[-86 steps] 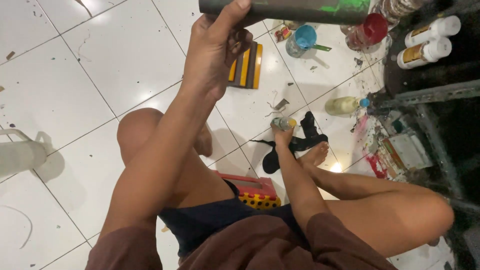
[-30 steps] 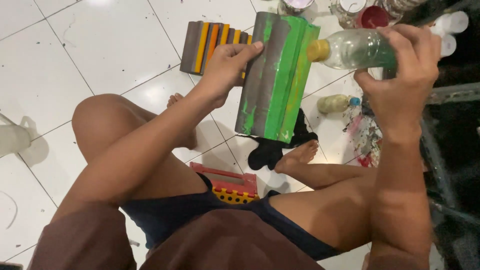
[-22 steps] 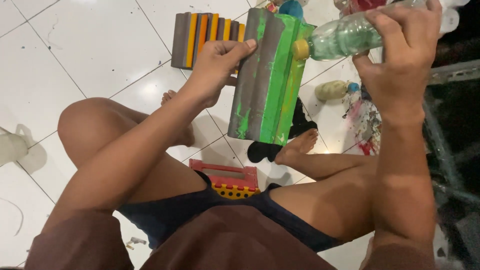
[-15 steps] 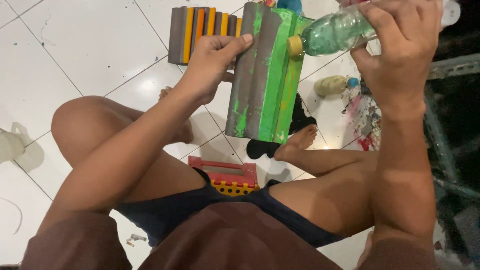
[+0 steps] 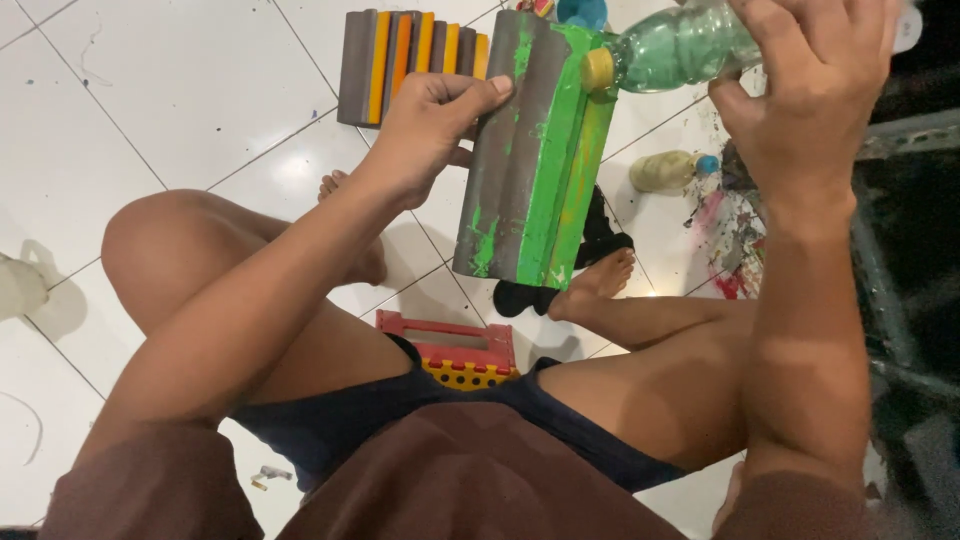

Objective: Cleaning a screen printing squeegee with a cloth and a scraper in a workshop environment.

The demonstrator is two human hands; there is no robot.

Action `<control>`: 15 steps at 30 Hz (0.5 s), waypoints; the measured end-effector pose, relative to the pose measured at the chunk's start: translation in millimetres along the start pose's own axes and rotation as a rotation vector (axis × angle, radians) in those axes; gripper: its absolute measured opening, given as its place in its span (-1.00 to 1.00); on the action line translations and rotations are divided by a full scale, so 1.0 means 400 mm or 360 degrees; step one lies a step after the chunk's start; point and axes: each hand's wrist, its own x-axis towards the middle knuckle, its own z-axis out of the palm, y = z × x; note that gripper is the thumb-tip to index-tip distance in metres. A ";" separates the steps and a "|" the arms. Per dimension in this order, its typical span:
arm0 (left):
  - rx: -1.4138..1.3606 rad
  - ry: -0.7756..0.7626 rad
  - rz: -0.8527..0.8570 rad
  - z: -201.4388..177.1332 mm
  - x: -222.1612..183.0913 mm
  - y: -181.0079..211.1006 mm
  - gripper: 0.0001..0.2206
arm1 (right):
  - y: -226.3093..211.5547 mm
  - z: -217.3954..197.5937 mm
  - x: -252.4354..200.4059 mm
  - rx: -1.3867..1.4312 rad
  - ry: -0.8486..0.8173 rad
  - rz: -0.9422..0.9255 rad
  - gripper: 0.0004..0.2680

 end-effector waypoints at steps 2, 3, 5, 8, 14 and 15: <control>0.0020 -0.0014 -0.0008 0.000 -0.001 -0.001 -0.63 | -0.003 0.002 0.003 -0.0025 0.0010 0.0021 -0.57; 0.0040 -0.0028 -0.0015 0.000 0.000 -0.001 -0.61 | -0.004 0.003 0.004 -0.0049 0.0021 0.0041 -0.57; 0.0045 -0.0044 -0.0025 0.003 0.001 0.004 -0.68 | 0.000 0.005 0.002 -0.0080 0.0024 0.0041 -0.56; 0.0036 -0.0049 -0.0034 0.007 -0.002 0.001 -0.69 | 0.000 0.009 -0.006 -0.0094 0.0025 0.0048 -0.57; -0.0089 0.0035 -0.0059 -0.008 0.024 -0.004 -0.75 | -0.014 0.009 -0.005 0.0028 0.0015 0.0080 -0.62; -0.0154 0.0054 -0.0063 -0.013 0.030 -0.007 -0.74 | -0.019 0.005 -0.002 0.0099 0.0002 0.0081 -0.65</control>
